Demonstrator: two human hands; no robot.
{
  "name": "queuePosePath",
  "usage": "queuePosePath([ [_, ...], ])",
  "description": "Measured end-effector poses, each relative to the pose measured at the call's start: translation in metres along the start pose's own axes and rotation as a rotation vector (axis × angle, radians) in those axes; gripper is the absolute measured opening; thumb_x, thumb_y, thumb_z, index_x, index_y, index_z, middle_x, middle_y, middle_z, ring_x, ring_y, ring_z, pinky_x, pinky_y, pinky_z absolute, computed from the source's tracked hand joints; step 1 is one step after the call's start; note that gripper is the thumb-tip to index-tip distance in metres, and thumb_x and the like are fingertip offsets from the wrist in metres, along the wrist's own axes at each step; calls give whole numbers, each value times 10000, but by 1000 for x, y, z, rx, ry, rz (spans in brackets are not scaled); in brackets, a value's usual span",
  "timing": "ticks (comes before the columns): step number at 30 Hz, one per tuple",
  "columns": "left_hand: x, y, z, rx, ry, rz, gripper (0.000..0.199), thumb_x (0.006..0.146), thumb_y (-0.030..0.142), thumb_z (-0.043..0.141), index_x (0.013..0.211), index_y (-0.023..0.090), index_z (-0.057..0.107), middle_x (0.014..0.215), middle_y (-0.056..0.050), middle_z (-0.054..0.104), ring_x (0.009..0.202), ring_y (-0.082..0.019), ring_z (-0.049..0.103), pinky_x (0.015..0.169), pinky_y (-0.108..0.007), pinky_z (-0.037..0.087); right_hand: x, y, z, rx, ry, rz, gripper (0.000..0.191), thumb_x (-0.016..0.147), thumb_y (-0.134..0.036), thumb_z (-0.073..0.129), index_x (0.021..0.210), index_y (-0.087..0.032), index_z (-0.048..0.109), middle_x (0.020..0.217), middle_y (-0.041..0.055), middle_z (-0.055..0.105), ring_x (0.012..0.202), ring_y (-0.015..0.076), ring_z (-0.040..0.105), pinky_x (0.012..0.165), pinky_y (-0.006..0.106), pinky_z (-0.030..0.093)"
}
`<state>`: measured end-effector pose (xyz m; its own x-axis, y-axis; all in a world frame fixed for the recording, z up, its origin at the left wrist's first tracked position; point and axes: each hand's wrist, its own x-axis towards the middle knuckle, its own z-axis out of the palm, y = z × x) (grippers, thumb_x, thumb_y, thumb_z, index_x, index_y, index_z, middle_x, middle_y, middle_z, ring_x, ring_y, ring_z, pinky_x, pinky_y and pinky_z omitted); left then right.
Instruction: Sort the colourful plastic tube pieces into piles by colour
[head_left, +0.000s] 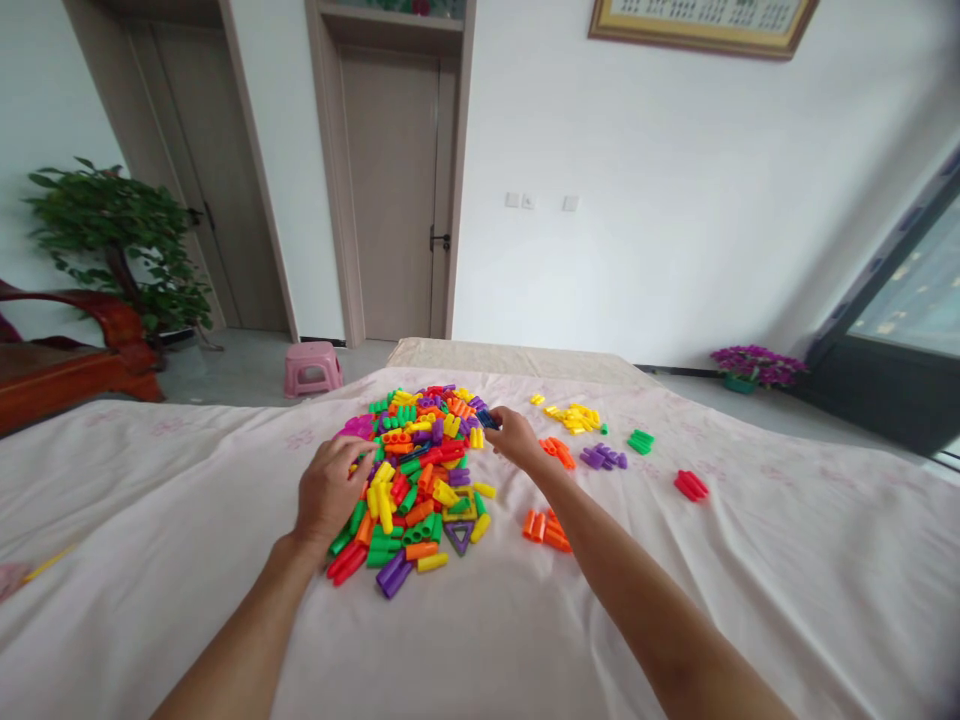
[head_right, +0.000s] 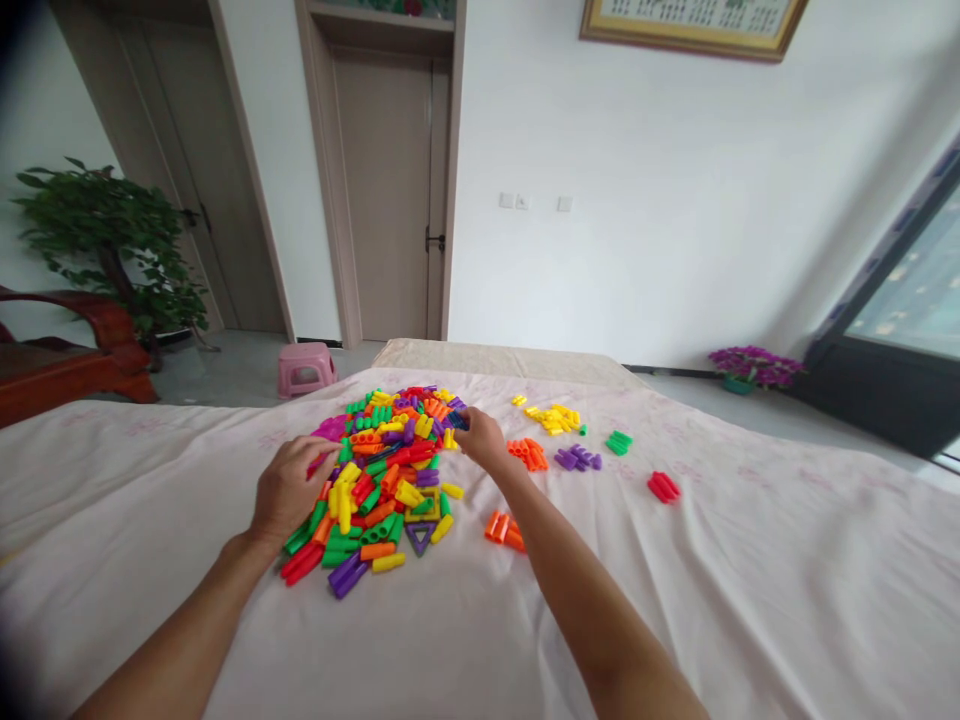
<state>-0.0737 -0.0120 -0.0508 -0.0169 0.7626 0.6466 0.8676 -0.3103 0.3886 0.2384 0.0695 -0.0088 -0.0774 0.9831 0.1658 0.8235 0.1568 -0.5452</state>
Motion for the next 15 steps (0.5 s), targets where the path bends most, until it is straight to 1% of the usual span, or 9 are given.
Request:
queuePosePath([
  [2, 6, 21, 2, -6, -85, 62, 253, 966, 314, 499, 1027, 264, 740, 1087, -72, 707, 1086, -227, 616, 992, -348, 473, -28, -4, -6, 135, -26, -32, 278, 836, -181, 585, 1110, -190, 625, 1003, 29, 745, 655, 123, 684, 617, 214, 457],
  [3, 10, 30, 5, 10, -125, 90, 259, 968, 309, 498, 1050, 266, 740, 1090, -76, 701, 1087, -229, 616, 973, -347, 479, -43, -6, -6, 158, -26, -50, 263, 829, -182, 590, 1090, -198, 621, 998, 21, 743, 657, 123, 681, 614, 215, 452],
  [6, 21, 51, 12, 145, -245, 122, 269, 956, 295, 521, 1109, 238, 734, 1100, -112, 673, 1078, -261, 611, 909, -366, 491, -84, -12, -1, 106, -6, -134, 220, 814, -213, 617, 1034, -214, 626, 978, 18, 740, 790, 163, 688, 654, 230, 438],
  [8, 28, 58, 15, 218, -350, 111, 250, 945, 267, 532, 1072, 206, 738, 1090, -132, 658, 1054, -279, 613, 867, -377, 490, -105, -14, 8, 39, -13, -179, 236, 811, -215, 613, 1047, -221, 626, 1007, 25, 738, 873, 186, 682, 687, 243, 427],
  [10, 33, 59, 17, 226, -433, 102, 218, 941, 237, 532, 1003, 190, 736, 1076, -135, 650, 1026, -271, 617, 841, -367, 483, -118, -16, 16, -37, -42, -187, 268, 818, -197, 587, 1083, -228, 619, 1053, 34, 736, 927, 199, 679, 711, 255, 417],
  [11, 34, 59, 17, 218, -454, 98, 203, 938, 222, 534, 980, 186, 729, 1074, -134, 648, 1023, -266, 618, 838, -360, 478, -121, -17, 19, -76, -59, -185, 281, 822, -187, 573, 1096, -232, 615, 1075, 37, 735, 956, 205, 678, 722, 259, 413],
  [15, 34, 55, 12, 185, -452, 78, 135, 919, 217, 565, 914, 183, 696, 1056, -130, 651, 1024, -263, 620, 846, -350, 471, -123, -23, 24, -202, -128, -212, 292, 850, -202, 556, 1135, -253, 595, 1156, 39, 727, 1043, 227, 672, 736, 270, 404],
])
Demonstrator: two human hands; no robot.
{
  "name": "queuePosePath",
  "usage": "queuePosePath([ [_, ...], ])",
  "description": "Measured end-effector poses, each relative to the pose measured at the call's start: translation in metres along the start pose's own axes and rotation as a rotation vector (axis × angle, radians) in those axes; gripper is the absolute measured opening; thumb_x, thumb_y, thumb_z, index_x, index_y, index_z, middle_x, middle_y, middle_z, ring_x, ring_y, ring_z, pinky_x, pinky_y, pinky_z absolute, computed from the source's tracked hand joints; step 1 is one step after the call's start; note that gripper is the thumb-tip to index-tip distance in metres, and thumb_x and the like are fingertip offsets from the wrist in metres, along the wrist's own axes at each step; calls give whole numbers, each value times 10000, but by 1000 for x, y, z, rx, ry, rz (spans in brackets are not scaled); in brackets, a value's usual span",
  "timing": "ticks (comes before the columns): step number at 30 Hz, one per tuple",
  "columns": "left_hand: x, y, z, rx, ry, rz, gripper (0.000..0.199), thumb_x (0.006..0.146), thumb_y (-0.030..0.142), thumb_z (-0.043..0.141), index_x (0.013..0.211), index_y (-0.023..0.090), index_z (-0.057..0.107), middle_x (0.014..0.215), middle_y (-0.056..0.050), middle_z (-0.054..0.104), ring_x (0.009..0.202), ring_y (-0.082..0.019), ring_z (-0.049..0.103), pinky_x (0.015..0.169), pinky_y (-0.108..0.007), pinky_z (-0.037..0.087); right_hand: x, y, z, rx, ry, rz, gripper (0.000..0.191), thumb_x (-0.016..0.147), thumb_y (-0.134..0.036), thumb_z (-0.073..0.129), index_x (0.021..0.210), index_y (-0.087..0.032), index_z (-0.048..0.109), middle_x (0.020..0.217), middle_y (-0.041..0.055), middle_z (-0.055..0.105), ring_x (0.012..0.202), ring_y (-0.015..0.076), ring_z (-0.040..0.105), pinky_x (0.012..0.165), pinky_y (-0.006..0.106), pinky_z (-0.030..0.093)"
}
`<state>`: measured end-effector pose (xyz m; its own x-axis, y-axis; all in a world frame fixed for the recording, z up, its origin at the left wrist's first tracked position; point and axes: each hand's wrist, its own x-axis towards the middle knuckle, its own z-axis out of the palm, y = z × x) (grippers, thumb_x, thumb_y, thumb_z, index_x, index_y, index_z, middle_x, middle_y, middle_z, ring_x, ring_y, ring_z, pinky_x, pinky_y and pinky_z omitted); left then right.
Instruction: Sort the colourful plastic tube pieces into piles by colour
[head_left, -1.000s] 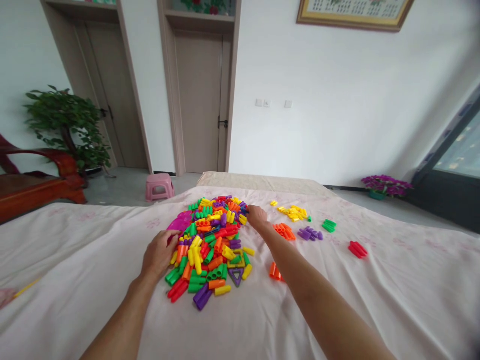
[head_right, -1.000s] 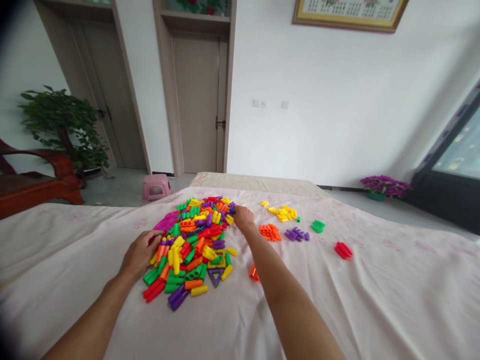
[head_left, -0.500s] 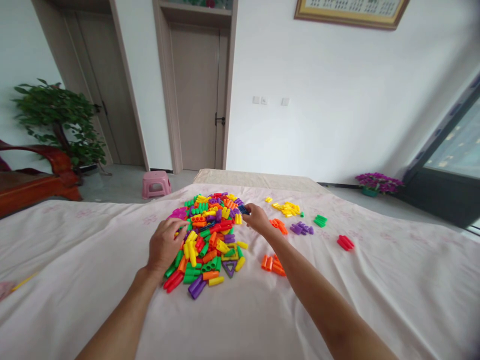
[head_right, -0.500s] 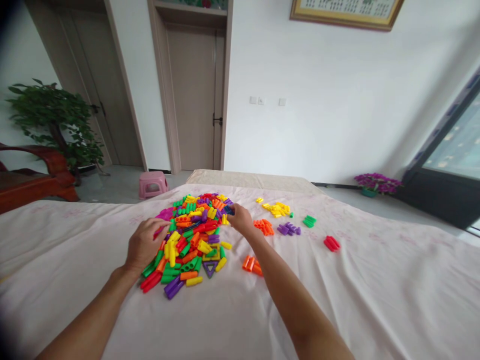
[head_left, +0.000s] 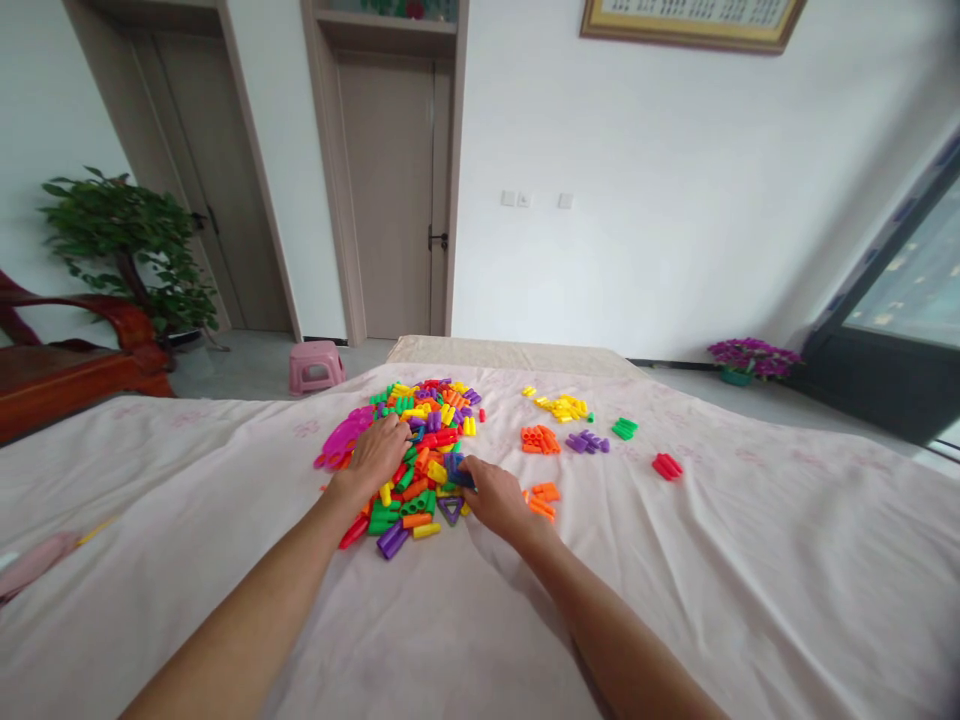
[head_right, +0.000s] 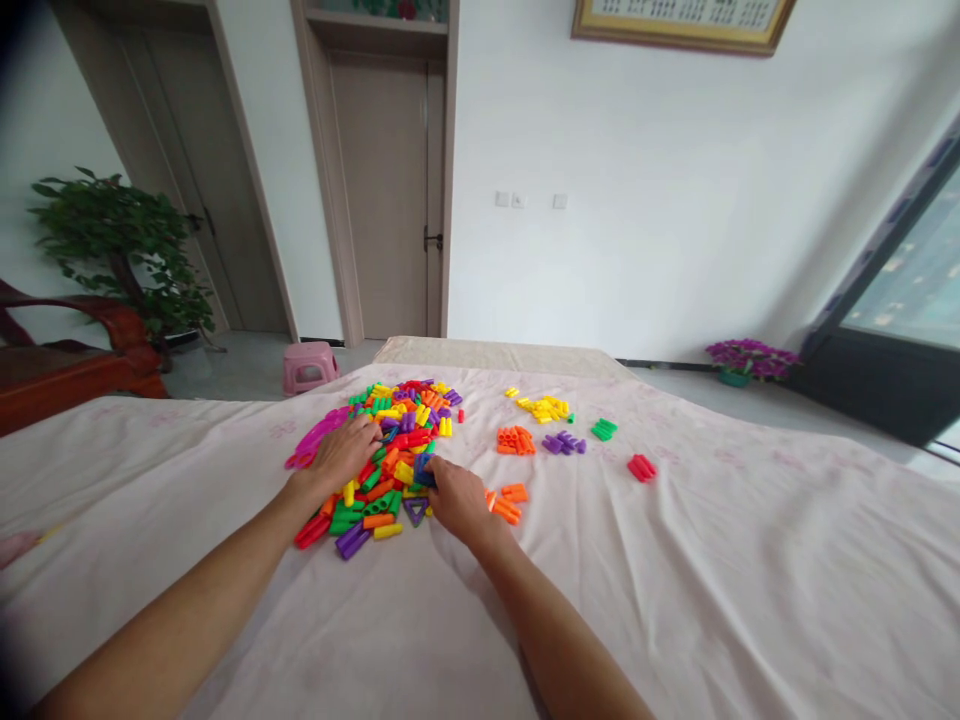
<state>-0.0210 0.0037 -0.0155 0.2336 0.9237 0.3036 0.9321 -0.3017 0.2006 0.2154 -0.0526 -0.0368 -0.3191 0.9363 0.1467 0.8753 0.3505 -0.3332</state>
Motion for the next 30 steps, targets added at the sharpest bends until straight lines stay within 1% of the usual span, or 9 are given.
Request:
queuePosePath([
  [5, -7, -10, -6, -330, 100, -165, 129, 910, 272, 561, 923, 183, 652, 1041, -109, 680, 991, -234, 646, 856, -330, 470, 7, -6, -7, -173, -105, -116, 291, 906, -224, 520, 1193, -260, 556, 1114, 66, 734, 966, 246, 696, 712, 290, 407],
  [9, -21, -11, -9, -504, 128, -244, 287, 942, 375, 466, 1050, 164, 626, 858, -52, 682, 785, -182, 656, 693, -281, 481, 9, -10, -8, -280, -140, -209, 331, 948, -190, 455, 1275, -219, 495, 1045, 102, 737, 897, 259, 711, 697, 305, 419],
  [12, -39, -3, -11, -902, 150, -352, 402, 838, 524, 589, 996, 155, 629, 641, 23, 579, 580, -142, 569, 527, -237, 403, 11, -11, -8, -306, -145, -214, 335, 943, -168, 456, 1276, -190, 490, 1018, 114, 733, 881, 263, 713, 687, 309, 423],
  [14, -53, 3, -13, -1169, 156, -417, 458, 731, 558, 696, 940, 157, 627, 607, 42, 549, 546, -120, 534, 495, -219, 376, 14, -10, -9, -265, -138, -179, 320, 925, -207, 521, 1244, -195, 517, 1023, 109, 729, 890, 265, 707, 681, 303, 422],
  [18, -73, 14, -12, -1370, 123, -501, 479, 654, 464, 790, 973, 148, 624, 725, 8, 641, 582, -94, 549, 495, -195, 402, 25, -4, -22, 52, -76, -45, 386, 782, -274, 728, 1132, -212, 577, 972, 55, 716, 850, 228, 678, 650, 269, 415],
  [21, -80, 19, -9, -1480, 82, -560, 510, 626, 358, 830, 1045, 146, 632, 878, -27, 705, 577, -66, 536, 466, -172, 377, 31, 2, -33, 513, -60, 114, 376, 710, -195, 753, 1042, -185, 577, 816, -2, 681, 649, 140, 616, 560, 229, 399],
  [23, -81, 24, -9, -1534, 55, -602, 490, 618, 303, 844, 1041, 148, 650, 903, -27, 710, 571, -55, 535, 459, -164, 371, 33, 5, -35, 769, -79, 187, 342, 692, -185, 749, 984, -175, 571, 685, -45, 627, 509, 92, 524, 488, 211, 360],
  [26, -80, 33, -10, -1548, 2, -642, 409, 632, 255, 847, 988, 147, 679, 860, -15, 701, 572, -53, 550, 471, -162, 393, 34, 7, -32, 910, -48, 204, 334, 654, -198, 764, 924, -179, 569, 578, -83, 561, 439, 69, 445, 443, 200, 322],
  [30, -79, 47, -15, -1510, 8, -671, 333, 686, 237, 826, 972, 155, 675, 886, -30, 715, 624, -73, 614, 499, -162, 434, 36, 4, -27, 989, 22, 225, 352, 633, -220, 773, 922, -176, 577, 627, -62, 602, 468, 78, 487, 451, 202, 344],
])
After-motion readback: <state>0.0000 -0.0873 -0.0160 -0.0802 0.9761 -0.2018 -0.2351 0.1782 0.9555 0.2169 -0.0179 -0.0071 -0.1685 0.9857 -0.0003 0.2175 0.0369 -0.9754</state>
